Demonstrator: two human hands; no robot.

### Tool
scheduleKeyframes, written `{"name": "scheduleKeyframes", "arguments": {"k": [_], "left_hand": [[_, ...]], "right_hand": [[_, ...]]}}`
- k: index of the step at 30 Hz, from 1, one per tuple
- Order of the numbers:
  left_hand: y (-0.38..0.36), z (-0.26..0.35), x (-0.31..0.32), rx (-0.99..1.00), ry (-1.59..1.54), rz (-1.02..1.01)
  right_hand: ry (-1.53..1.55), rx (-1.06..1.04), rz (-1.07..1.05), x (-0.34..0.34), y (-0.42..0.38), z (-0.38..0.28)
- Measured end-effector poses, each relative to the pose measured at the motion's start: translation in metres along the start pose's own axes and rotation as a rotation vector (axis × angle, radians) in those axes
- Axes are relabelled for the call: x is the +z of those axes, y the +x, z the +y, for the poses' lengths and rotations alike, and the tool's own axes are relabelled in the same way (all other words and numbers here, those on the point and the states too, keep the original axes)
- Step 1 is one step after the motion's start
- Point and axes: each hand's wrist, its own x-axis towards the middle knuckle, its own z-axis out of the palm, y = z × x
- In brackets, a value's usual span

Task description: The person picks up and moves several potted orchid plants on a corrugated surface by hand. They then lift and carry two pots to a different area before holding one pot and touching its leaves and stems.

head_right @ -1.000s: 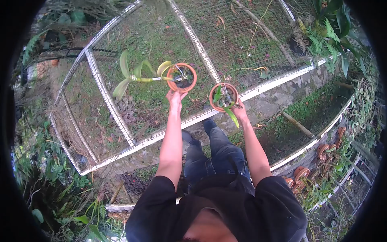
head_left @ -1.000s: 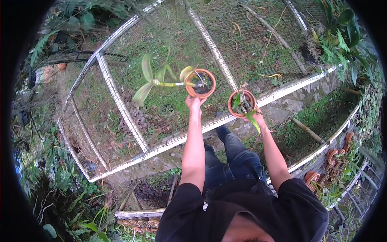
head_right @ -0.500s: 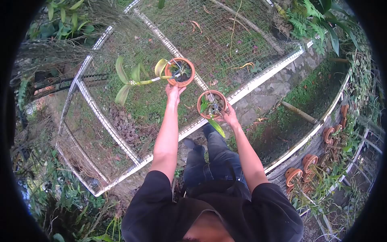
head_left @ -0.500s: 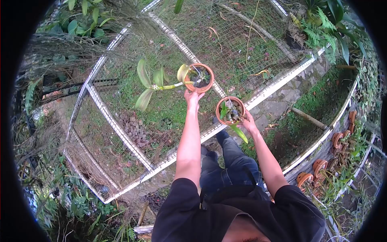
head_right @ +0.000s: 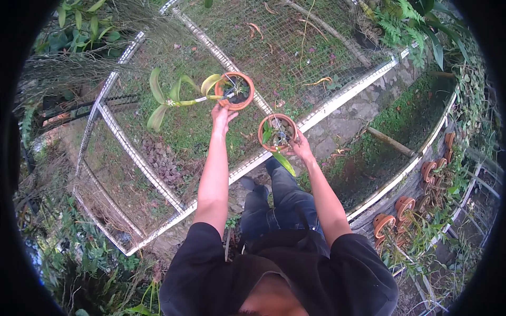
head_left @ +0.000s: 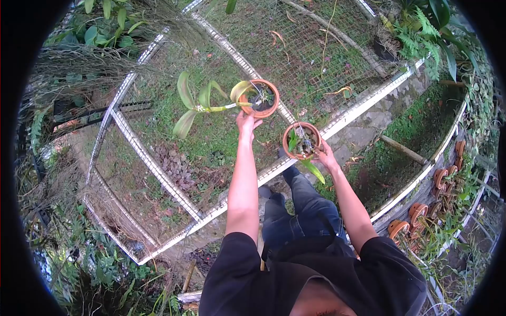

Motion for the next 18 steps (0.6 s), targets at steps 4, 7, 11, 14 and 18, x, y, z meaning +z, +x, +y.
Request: {"name": "scheduleKeyframes", "arguments": {"k": [4,7,11,14,18], "left_hand": [[-0.003,0.003,0.000,0.010,0.035,0.005],[-0.002,0.005,0.001,-0.030,0.075,0.037],[0.001,0.001,-0.002,-0.024,0.063,0.018],[-0.008,0.006,0.002,-0.028,0.097,0.013],[-0.001,0.003,-0.002,-0.025,0.101,0.019]], "right_hand": [[0.055,-0.009,-0.016,-0.002,0.004,0.003],[0.029,-0.023,-0.026,-0.004,0.004,0.005],[-0.005,-0.068,-0.032,-0.004,0.006,0.010],[0.006,-0.056,-0.034,-0.002,0.004,0.002],[0.029,-0.044,-0.042,-0.001,0.004,-0.002]]}}
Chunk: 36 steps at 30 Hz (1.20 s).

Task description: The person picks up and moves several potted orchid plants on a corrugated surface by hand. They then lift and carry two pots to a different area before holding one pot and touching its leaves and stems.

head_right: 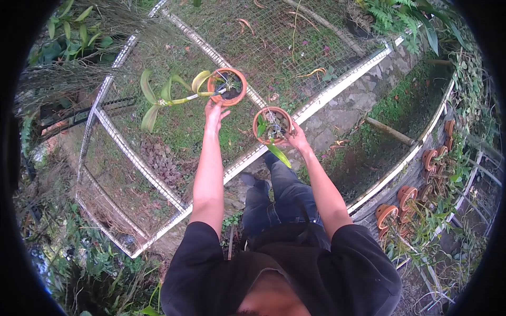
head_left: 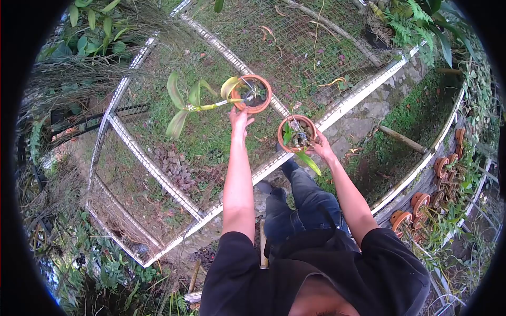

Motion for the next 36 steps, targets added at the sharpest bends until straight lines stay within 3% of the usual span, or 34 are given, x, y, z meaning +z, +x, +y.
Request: {"name": "scheduleKeyframes", "arguments": {"k": [6,9,15,19,22,24,26,27,30,31,34,35,36], "left_hand": [[-0.009,-0.003,0.000,-0.024,-0.031,-0.032],[-0.019,-0.002,-0.005,-0.046,-0.059,-0.038],[-0.033,0.004,-0.014,-0.010,0.040,0.039],[-0.094,0.013,-0.014,0.055,0.191,0.018],[-0.166,0.028,-0.006,-0.108,-0.016,-0.450],[-0.202,0.035,-0.002,-0.081,-0.158,-0.659],[-0.223,0.038,-0.007,-0.030,-0.059,-0.624],[-0.232,0.041,-0.011,-0.002,-0.010,-0.607],[-0.267,0.057,-0.018,-0.062,-0.070,-0.584],[-0.270,0.052,-0.025,-0.050,-0.071,-0.579],[-0.310,0.057,-0.034,0.051,-0.111,-0.622],[-0.321,0.057,-0.037,0.049,-0.091,-0.623],[-0.334,0.057,-0.040,0.068,-0.088,-0.647]], "right_hand": [[-0.046,0.078,0.076,0.001,-0.001,-0.009],[0.030,0.108,0.041,-0.002,-0.003,-0.008],[0.129,-0.137,-0.121,-0.012,-0.026,-0.009],[0.153,-0.052,-0.188,-0.003,-0.050,-0.042],[0.077,-0.017,-0.236,0.002,-0.070,-0.065],[0.045,-0.034,-0.256,0.011,-0.094,-0.085],[0.066,-0.049,-0.341,0.016,-0.110,-0.100],[0.143,-0.162,-0.440,0.020,-0.120,-0.100],[-0.251,-0.104,-0.273,0.051,-0.173,-0.126],[-0.236,-0.190,-0.229,0.057,-0.189,-0.121],[-0.392,-0.573,0.200,0.084,-0.239,-0.098],[-0.311,-0.592,0.278,0.103,-0.282,-0.115],[-0.434,-0.696,0.321,0.111,-0.300,-0.109]]}}
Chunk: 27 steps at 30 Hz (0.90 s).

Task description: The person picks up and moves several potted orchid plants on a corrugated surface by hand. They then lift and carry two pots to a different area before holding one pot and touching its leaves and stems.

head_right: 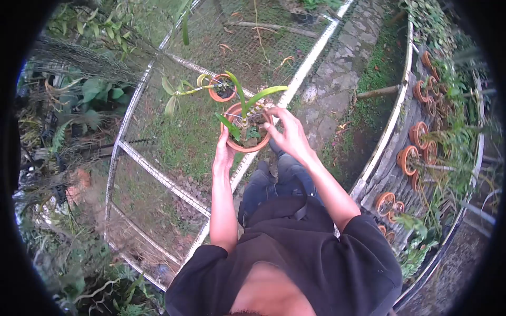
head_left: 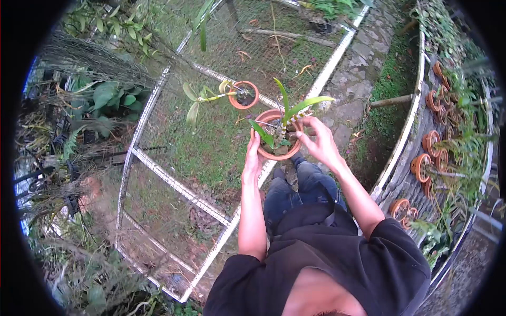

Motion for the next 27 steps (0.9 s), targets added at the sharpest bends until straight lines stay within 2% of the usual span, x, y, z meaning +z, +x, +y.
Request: {"name": "scheduleKeyframes", "arguments": {"k": [2,3,6,10,11,14,17,20,23,27], "left_hand": [[-0.021,-0.002,0.011,0.029,0.011,-0.052],[-0.030,-0.004,0.014,0.005,0.030,-0.072],[-0.052,-0.011,0.031,0.055,0.152,-0.092],[-0.074,-0.016,0.058,0.099,0.295,-0.143],[-0.076,-0.021,0.062,0.136,0.341,-0.150],[-0.094,-0.022,0.092,0.071,0.324,-0.164],[-0.092,-0.040,0.110,0.153,0.325,-0.190],[-0.081,-0.059,0.128,0.203,0.372,-0.296],[-0.078,-0.079,0.154,0.234,0.377,-0.339],[-0.084,-0.099,0.192,0.229,0.389,-0.412]], "right_hand": [[-0.246,-0.222,0.051,-0.001,-0.033,-0.013],[-0.197,-0.086,0.008,-0.002,-0.051,-0.035],[-0.330,-0.164,0.070,0.001,-0.078,-0.029],[-0.195,0.013,-0.014,-0.018,-0.108,-0.035],[-0.179,-0.003,0.016,-0.016,-0.114,-0.024],[-0.190,0.025,0.091,-0.023,-0.131,-0.010],[-0.130,0.058,0.175,-0.041,-0.140,0.008],[-0.068,-0.090,0.293,-0.068,-0.153,0.001],[-0.063,-0.099,0.366,-0.095,-0.168,0.004],[-0.070,-0.037,0.501,-0.122,-0.190,0.025]]}}
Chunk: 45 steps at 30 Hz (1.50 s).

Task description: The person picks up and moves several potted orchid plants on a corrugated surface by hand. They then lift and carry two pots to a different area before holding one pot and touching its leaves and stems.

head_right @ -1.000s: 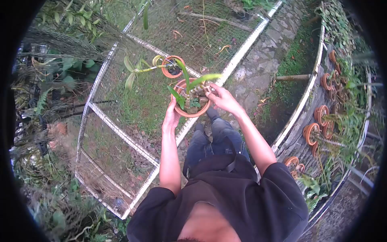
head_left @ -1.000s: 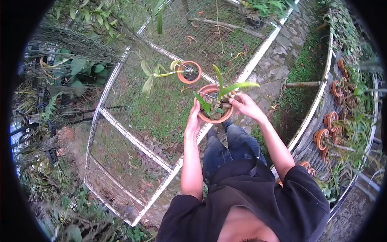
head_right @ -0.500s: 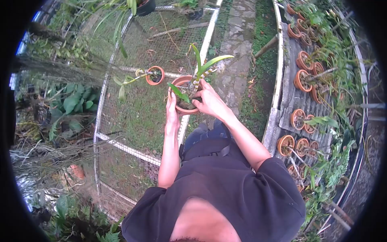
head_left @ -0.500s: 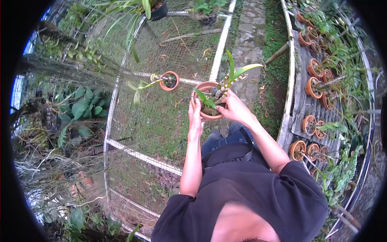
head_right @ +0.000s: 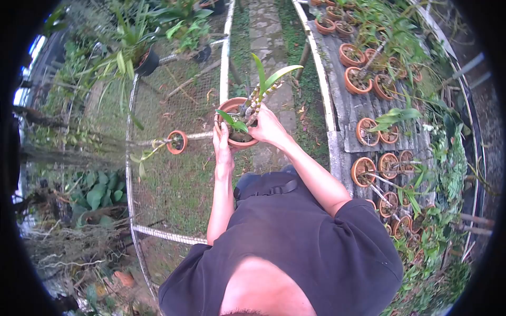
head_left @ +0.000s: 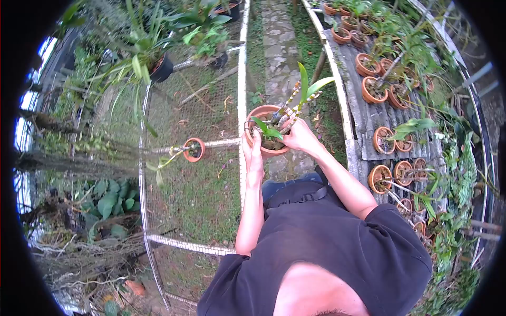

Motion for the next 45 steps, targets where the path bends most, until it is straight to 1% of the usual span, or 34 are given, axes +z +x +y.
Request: {"name": "scheduleKeyframes", "arguments": {"k": [3,6,9,10,13,14,17,18,21,24,26,28,30,33,34,37,38,39,41,44,45], "left_hand": [[0.004,-0.004,0.029,-0.023,0.029,-0.055],[0.005,-0.006,0.056,0.062,0.121,-0.154],[0.009,-0.005,0.075,0.029,0.132,-0.260],[0.010,-0.004,0.081,0.049,0.123,-0.295],[0.010,0.005,0.096,0.044,0.101,-0.336],[0.011,0.004,0.098,0.046,0.097,-0.342],[0.008,0.017,0.111,0.030,0.080,-0.374],[0.009,0.017,0.111,0.002,0.090,-0.386],[0.013,0.016,0.109,-0.071,0.099,-0.404],[0.009,0.023,0.114,-0.124,0.069,-0.428],[0.007,0.026,0.116,-0.157,0.066,-0.450],[0.004,0.026,0.118,-0.131,0.087,-0.452],[0.000,0.024,0.121,-0.136,0.075,-0.476],[-0.006,0.024,0.120,-0.172,0.028,-0.530],[-0.008,0.024,0.120,-0.170,0.023,-0.545],[-0.012,0.020,0.118,-0.198,-0.079,-0.534],[-0.014,0.020,0.117,-0.200,-0.123,-0.514],[-0.018,0.021,0.117,-0.203,-0.167,-0.494],[-0.026,0.027,0.118,-0.225,-0.161,-0.491],[-0.026,0.022,0.114,-0.229,-0.164,-0.490],[-0.027,0.020,0.112,-0.234,-0.175,-0.483]], "right_hand": [[-0.018,0.056,0.102,-0.027,-0.011,0.008],[-0.127,0.106,0.146,-0.051,-0.022,0.014],[-0.128,0.127,0.184,-0.068,-0.032,0.020],[-0.111,0.125,0.196,-0.073,-0.034,0.021],[-0.236,0.154,0.257,-0.083,-0.044,0.010],[-0.248,0.197,0.286,-0.086,-0.048,0.003],[-0.211,-0.049,0.497,-0.084,-0.050,0.017],[-0.232,-0.014,0.450,-0.087,-0.055,0.011],[-0.224,0.085,0.419,-0.093,-0.063,-0.003],[-0.238,0.077,0.395,-0.096,-0.068,-0.008],[-0.230,0.140,0.395,-0.099,-0.074,-0.020],[-0.217,0.157,0.406,-0.100,-0.079,-0.023],[-0.202,0.124,0.425,-0.101,-0.083,-0.018],[-0.087,0.097,0.447,-0.107,-0.094,-0.021],[-0.165,0.087,0.424,-0.109,-0.098,-0.017],[0.077,0.188,0.391,-0.122,-0.108,-0.009],[0.275,0.173,0.386,-0.126,-0.111,-0.006],[0.386,0.143,0.356,-0.127,-0.113,-0.006],[0.269,0.064,0.348,-0.126,-0.114,-0.005],[0.119,0.018,0.375,-0.121,-0.113,-0.004],[0.193,0.015,0.393,-0.121,-0.113,-0.005]]}}
